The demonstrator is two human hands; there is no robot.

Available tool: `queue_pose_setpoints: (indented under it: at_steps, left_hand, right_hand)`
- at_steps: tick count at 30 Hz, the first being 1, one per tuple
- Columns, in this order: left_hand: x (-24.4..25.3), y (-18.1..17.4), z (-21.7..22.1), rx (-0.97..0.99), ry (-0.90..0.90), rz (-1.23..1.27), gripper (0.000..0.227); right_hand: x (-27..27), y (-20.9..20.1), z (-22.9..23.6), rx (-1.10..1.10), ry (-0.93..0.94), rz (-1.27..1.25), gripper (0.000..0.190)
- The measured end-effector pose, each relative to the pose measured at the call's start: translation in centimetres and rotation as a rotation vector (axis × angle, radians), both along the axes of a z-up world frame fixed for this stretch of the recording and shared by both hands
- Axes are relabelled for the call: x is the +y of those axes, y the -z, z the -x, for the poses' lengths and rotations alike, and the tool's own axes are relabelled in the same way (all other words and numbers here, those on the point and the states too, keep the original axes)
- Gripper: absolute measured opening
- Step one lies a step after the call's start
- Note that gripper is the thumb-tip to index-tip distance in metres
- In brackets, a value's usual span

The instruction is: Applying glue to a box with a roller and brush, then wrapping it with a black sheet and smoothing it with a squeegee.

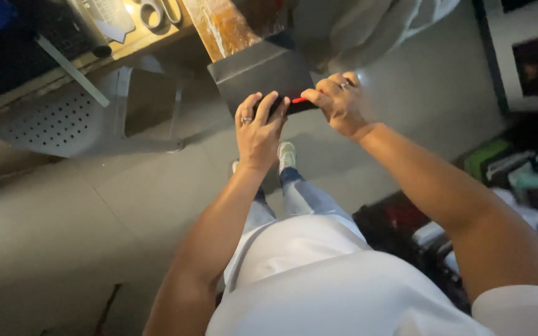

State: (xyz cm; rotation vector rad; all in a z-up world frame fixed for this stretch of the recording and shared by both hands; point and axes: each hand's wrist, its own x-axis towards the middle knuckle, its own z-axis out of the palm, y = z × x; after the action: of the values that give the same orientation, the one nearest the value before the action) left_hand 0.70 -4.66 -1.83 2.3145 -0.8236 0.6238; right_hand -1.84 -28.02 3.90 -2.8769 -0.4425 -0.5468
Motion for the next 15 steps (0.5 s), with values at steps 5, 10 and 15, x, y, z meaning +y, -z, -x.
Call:
queue_pose_setpoints:
  at_steps: [5, 10, 15]
  left_hand:
    - [0.7, -5.4, 0.0, 0.148, 0.107, 0.009, 0.031]
    - [-0.1, -4.9, -0.4, 0.087, 0.016, -0.014, 0.023]
    - [-0.3, -4.7, 0.2, 0.104, -0.043, -0.072, 0.023]
  right_hand:
    - [0.4, 0.1, -9.2, -0.093, -0.039, 0.185, 0.025]
    - [-0.7, -2.1, -5.1, -0.011, -0.197, 0.096, 0.026]
    - [-1.4, -0.6, -6.2, -0.039, -0.291, 0.197, 0.037]
